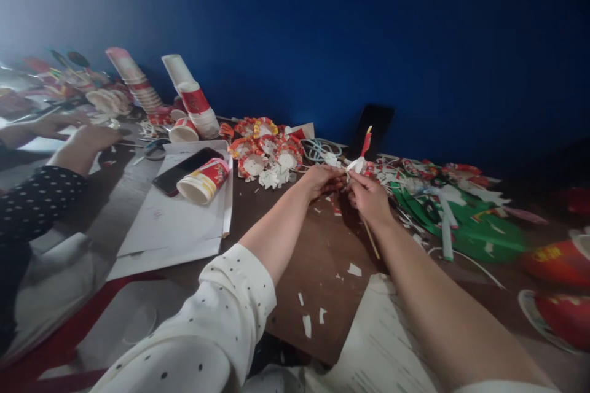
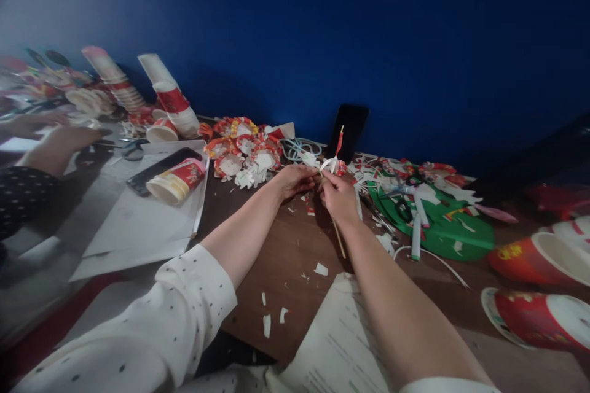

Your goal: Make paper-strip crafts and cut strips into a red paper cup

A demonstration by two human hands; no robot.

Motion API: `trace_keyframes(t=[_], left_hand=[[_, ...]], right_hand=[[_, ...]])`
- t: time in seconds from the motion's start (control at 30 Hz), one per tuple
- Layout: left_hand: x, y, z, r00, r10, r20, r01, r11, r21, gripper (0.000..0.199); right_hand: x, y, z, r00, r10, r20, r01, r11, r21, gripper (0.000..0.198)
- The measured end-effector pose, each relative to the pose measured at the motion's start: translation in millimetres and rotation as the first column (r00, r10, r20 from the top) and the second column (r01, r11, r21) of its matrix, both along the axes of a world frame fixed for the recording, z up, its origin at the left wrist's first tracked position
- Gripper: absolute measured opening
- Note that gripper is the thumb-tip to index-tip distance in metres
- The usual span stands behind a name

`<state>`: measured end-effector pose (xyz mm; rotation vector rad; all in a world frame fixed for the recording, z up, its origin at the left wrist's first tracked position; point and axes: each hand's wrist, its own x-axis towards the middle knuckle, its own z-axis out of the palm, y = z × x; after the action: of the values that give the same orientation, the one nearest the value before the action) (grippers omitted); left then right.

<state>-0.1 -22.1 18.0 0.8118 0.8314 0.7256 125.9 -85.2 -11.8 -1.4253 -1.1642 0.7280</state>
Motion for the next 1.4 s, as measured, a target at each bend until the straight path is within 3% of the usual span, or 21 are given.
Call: trace_keyframes(t=[0.1, 0.23, 0.37, 0.47, 0.57, 0.7, 1.03, 1.4], left_hand=[[-1.0, -0.7, 1.4, 1.000, 0.004, 0.015, -0.004, 1.000, 0.001, 0.013], [-2.6, 0.2, 2.1, 0.999, -0.020, 0.025, 0.020, 1.000, -0.014, 0.010], [-1.2, 3.5, -3.4, 0.998, -0.029, 0.047, 0.030, 0.999, -0.024, 0.010], [1.1, 5.2, -7.8, 0.998, -0.036, 0.059, 0.036, 0.999, -0.002, 0.008], [2.8, 5.2, -8.7, 0.999, -0.023, 0.045, 0.023, 1.000, 0.004, 0.007], [4.5, 3.8, -5.9, 1.000, 0.000, 0.005, 0.000, 1.000, -0.002, 0.010], [8.0, 1.3, -3.8, 0.995, 0.070, -0.077, -0.070, 0.998, -0.004, 0.017], [8.8, 1.5, -1.6, 0.996, 0.077, -0.053, -0.080, 0.995, -0.058, 0.014]], right_hand=[[-5.5, -1.7, 6.1, 0.950, 0.019, -0.311, -0.044, 0.996, -0.075, 0.054], [-8.5, -2.8, 9.1, 0.919, 0.063, -0.390, -0.084, 0.996, -0.037, 0.056], [-8.2, -3.9, 4.7, 0.965, 0.028, -0.259, -0.050, 0.996, -0.077, 0.056], [-7.5, -6.6, 3.9, 0.999, -0.029, 0.024, 0.031, 0.997, -0.072, 0.050], [-7.4, -8.9, 5.9, 0.950, -0.079, 0.300, 0.076, 0.997, 0.024, 0.041], [-9.2, -8.9, 7.0, 0.891, -0.099, 0.444, 0.079, 0.995, 0.062, 0.040], [-11.7, -3.8, -3.3, 0.872, -0.114, 0.475, 0.055, 0.989, 0.138, 0.043], [-9.6, -6.3, 5.1, 0.919, -0.073, 0.386, 0.069, 0.997, 0.025, 0.042]])
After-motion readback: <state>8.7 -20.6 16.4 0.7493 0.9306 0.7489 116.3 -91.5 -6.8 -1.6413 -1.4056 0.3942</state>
